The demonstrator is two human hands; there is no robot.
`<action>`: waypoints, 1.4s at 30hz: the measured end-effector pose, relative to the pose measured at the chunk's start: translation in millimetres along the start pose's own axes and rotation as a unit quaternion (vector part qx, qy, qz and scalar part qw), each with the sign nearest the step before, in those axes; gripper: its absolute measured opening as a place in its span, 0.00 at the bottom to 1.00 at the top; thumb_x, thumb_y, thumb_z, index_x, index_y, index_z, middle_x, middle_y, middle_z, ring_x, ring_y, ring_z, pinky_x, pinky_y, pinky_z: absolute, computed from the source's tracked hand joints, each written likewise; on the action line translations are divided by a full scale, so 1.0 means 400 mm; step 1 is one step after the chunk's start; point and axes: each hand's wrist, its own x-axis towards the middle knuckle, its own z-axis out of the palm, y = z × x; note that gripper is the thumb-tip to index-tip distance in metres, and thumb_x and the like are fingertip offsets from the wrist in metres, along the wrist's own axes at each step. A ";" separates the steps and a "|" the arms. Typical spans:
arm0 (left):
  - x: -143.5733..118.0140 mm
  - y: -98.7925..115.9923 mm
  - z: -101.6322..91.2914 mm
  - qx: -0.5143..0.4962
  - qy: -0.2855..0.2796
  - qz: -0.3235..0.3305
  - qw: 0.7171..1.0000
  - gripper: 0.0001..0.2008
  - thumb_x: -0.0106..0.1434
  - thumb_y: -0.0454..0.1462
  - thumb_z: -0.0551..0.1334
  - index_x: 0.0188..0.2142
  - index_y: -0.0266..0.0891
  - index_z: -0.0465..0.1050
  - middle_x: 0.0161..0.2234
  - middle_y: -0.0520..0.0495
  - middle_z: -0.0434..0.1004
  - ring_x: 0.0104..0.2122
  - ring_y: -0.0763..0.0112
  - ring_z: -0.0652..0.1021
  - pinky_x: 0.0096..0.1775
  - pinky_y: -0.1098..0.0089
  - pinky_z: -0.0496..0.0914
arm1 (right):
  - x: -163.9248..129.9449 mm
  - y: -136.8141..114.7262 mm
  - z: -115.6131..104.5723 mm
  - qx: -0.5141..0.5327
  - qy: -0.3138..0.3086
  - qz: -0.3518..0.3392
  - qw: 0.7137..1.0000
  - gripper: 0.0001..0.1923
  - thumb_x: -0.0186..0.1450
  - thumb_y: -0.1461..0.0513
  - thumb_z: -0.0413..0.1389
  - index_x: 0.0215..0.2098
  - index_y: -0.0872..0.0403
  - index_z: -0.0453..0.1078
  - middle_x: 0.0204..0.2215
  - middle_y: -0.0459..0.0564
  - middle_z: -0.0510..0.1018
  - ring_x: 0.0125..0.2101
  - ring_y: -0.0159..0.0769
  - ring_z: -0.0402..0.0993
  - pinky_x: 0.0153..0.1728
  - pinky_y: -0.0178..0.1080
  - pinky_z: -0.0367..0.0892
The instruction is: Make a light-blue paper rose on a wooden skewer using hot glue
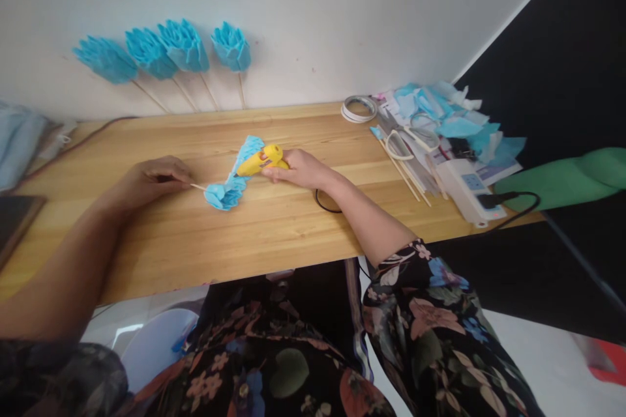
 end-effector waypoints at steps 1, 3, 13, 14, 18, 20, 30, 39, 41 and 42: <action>0.000 0.000 0.000 -0.002 -0.001 0.001 1.000 0.13 0.66 0.48 0.71 0.32 0.43 0.83 0.37 0.44 0.85 0.38 0.64 0.82 0.44 0.66 0.77 | 0.000 0.000 0.000 0.000 0.003 0.000 1.000 0.26 0.68 0.41 0.57 0.30 0.54 0.74 0.28 0.47 0.76 0.29 0.32 0.67 0.36 0.39 0.59; 0.001 -0.001 0.000 -0.005 0.000 0.005 1.000 0.12 0.66 0.48 0.71 0.32 0.43 0.83 0.36 0.44 0.85 0.37 0.64 0.82 0.44 0.67 0.77 | -0.001 -0.001 -0.002 0.006 0.006 -0.003 1.000 0.26 0.69 0.41 0.56 0.31 0.54 0.74 0.27 0.46 0.76 0.29 0.32 0.66 0.36 0.39 0.59; -0.001 0.000 -0.004 -0.004 -0.008 0.012 1.000 0.13 0.67 0.49 0.71 0.33 0.43 0.84 0.36 0.44 0.85 0.36 0.64 0.82 0.42 0.66 0.77 | -0.001 0.004 -0.005 0.011 0.001 -0.017 1.000 0.26 0.69 0.40 0.57 0.31 0.54 0.74 0.29 0.47 0.79 0.29 0.32 0.67 0.36 0.39 0.61; -0.002 0.000 -0.004 0.000 -0.011 0.010 1.000 0.13 0.67 0.49 0.70 0.33 0.44 0.84 0.36 0.44 0.85 0.36 0.64 0.82 0.42 0.67 0.77 | -0.002 0.002 -0.006 0.014 0.005 -0.019 1.000 0.26 0.69 0.41 0.57 0.31 0.54 0.75 0.29 0.47 0.79 0.29 0.32 0.68 0.36 0.39 0.61; -0.002 0.000 -0.005 0.002 -0.012 0.012 1.000 0.15 0.67 0.51 0.70 0.33 0.44 0.84 0.35 0.43 0.85 0.37 0.63 0.82 0.41 0.67 0.77 | -0.007 -0.014 -0.005 0.036 -0.014 -0.036 0.999 0.26 0.69 0.41 0.57 0.30 0.54 0.74 0.30 0.48 0.81 0.30 0.32 0.70 0.38 0.39 0.63; -0.002 -0.001 -0.006 0.003 -0.013 0.011 1.000 0.14 0.67 0.50 0.70 0.33 0.44 0.84 0.36 0.44 0.85 0.37 0.63 0.82 0.42 0.67 0.76 | -0.008 -0.022 0.001 0.043 -0.034 -0.035 0.998 0.26 0.69 0.40 0.57 0.31 0.54 0.74 0.31 0.48 0.81 0.31 0.32 0.70 0.37 0.39 0.63; -0.003 -0.003 -0.005 -0.006 -0.014 0.006 1.000 0.14 0.67 0.50 0.70 0.32 0.44 0.84 0.36 0.44 0.85 0.37 0.63 0.82 0.41 0.67 0.77 | -0.009 -0.015 -0.004 0.011 -0.012 -0.014 1.000 0.25 0.68 0.41 0.58 0.32 0.54 0.75 0.29 0.47 0.81 0.29 0.32 0.70 0.35 0.37 0.61; -0.004 -0.007 -0.005 0.000 -0.016 0.005 1.000 0.13 0.68 0.49 0.70 0.32 0.45 0.84 0.36 0.44 0.85 0.37 0.63 0.82 0.41 0.66 0.76 | -0.006 -0.022 0.009 0.014 -0.036 -0.016 0.999 0.25 0.68 0.40 0.59 0.32 0.53 0.74 0.29 0.46 0.80 0.29 0.32 0.70 0.36 0.38 0.61; -0.004 -0.009 -0.006 0.001 -0.019 0.005 1.000 0.13 0.67 0.49 0.70 0.33 0.45 0.84 0.36 0.44 0.84 0.37 0.63 0.82 0.42 0.67 0.76 | -0.007 -0.021 0.006 0.012 -0.027 -0.021 0.999 0.25 0.69 0.41 0.58 0.32 0.53 0.74 0.30 0.47 0.81 0.30 0.33 0.70 0.36 0.38 0.61; -0.004 -0.009 -0.006 0.000 -0.020 0.005 1.000 0.12 0.67 0.49 0.70 0.33 0.45 0.84 0.36 0.44 0.84 0.37 0.63 0.82 0.42 0.67 0.76 | -0.007 -0.020 0.005 0.017 -0.025 -0.026 0.999 0.25 0.69 0.41 0.57 0.32 0.53 0.74 0.30 0.48 0.81 0.30 0.33 0.70 0.36 0.38 0.62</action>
